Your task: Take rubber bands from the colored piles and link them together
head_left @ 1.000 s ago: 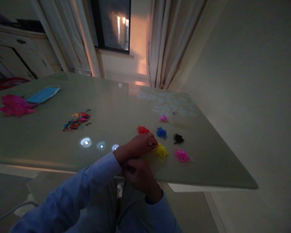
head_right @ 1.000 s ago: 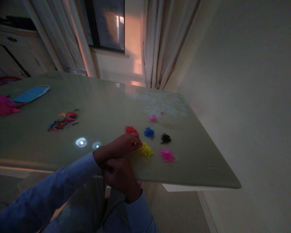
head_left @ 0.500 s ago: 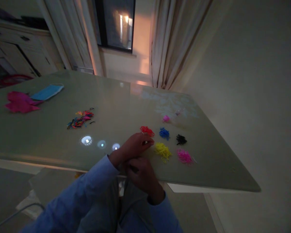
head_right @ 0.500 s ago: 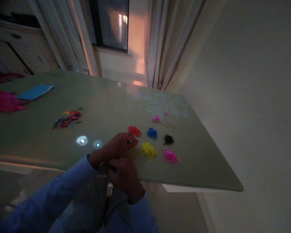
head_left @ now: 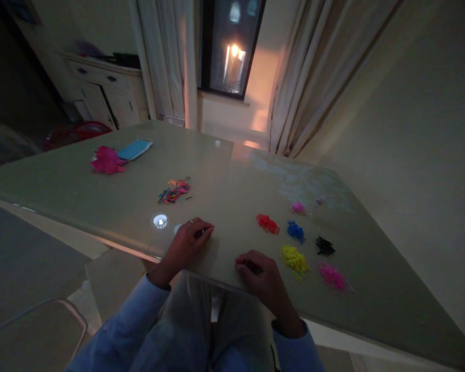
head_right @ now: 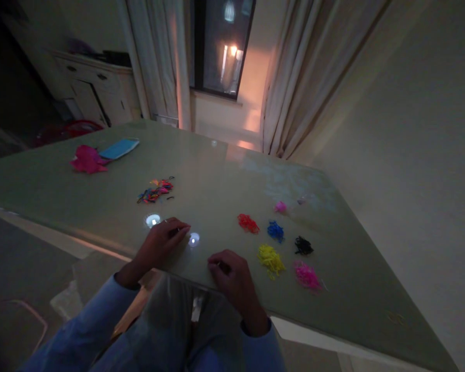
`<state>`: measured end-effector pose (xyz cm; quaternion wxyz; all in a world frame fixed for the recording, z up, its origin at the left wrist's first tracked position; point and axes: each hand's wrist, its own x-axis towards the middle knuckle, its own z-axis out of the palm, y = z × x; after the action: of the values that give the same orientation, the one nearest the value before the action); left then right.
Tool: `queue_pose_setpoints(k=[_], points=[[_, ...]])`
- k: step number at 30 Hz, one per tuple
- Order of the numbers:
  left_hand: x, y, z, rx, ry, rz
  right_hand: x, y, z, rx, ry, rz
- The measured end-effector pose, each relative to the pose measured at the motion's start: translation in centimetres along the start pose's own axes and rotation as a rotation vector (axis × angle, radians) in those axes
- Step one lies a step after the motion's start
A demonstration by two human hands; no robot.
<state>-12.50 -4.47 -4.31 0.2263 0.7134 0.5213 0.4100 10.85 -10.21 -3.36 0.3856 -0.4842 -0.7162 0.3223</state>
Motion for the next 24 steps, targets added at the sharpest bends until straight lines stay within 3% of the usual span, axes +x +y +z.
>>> queue_pose_setpoints(k=[5,9,12,16,20,24], points=[[-0.6,-0.2,-0.2,-0.084,0.064,-0.05,3.7,-1.4,0.6,0.095,-0.06,0.172],[-0.6,0.1,-0.2,-0.18,0.076,-0.079,9.0,-2.7,2.4,0.107,-0.095,0.091],[-0.5,0.1,-0.4,-0.272,0.128,-0.109,13.7,-3.6,4.7,-0.051,-0.114,0.027],[-0.6,-0.1,-0.2,-0.316,0.189,-0.116,18.9,-4.0,8.4,-0.423,-0.186,-0.016],[-0.6,-0.2,0.1,-0.333,0.213,-0.12,21.6,-3.6,11.2,-0.522,-0.233,-0.015],[-0.6,-0.2,0.1,-0.347,0.207,-0.135,22.4,-3.2,12.1,-0.565,-0.275,0.014]])
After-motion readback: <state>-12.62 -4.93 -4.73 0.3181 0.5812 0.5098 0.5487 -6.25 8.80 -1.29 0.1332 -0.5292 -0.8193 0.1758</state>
